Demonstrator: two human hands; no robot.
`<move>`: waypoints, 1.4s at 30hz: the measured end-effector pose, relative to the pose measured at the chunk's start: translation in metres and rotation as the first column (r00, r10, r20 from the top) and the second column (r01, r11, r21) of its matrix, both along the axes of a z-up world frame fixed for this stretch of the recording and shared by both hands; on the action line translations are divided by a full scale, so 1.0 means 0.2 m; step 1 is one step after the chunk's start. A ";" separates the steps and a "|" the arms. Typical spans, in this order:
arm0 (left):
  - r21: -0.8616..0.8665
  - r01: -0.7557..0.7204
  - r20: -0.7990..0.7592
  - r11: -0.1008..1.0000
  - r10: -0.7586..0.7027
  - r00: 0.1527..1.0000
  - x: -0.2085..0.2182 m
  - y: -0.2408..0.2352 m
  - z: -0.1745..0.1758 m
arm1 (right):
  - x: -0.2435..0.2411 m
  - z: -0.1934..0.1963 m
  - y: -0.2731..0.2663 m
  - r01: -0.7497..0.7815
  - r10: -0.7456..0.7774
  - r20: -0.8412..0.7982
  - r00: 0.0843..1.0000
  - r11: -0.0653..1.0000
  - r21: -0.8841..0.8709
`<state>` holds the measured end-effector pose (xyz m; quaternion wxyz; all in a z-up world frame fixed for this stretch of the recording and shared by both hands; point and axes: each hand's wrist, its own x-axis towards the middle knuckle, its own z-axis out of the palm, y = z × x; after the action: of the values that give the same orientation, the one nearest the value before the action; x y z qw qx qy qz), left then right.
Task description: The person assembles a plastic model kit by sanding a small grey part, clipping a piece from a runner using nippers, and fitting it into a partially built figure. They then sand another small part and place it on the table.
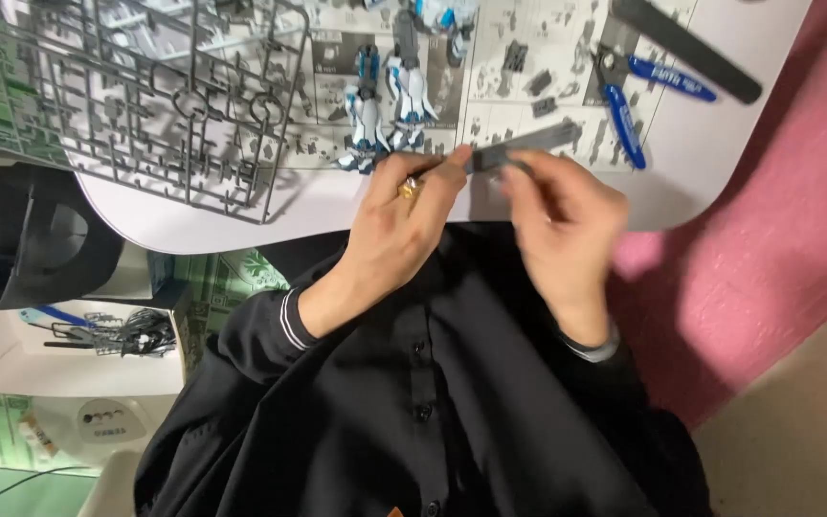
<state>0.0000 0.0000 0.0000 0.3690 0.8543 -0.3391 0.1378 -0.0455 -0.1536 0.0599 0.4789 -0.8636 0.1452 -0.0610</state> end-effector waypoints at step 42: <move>-0.640 -0.063 -0.625 0.765 -0.472 0.622 -0.01 -0.10 0.45 | -0.10 0.05 -0.16 -0.217 0.266 0.135 0.954 0.310 0.926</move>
<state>-0.0013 -0.0195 0.0898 0.7424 0.6172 -0.1911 -0.1770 -0.0645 -0.1859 0.0691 0.8840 -0.4497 0.0333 0.1232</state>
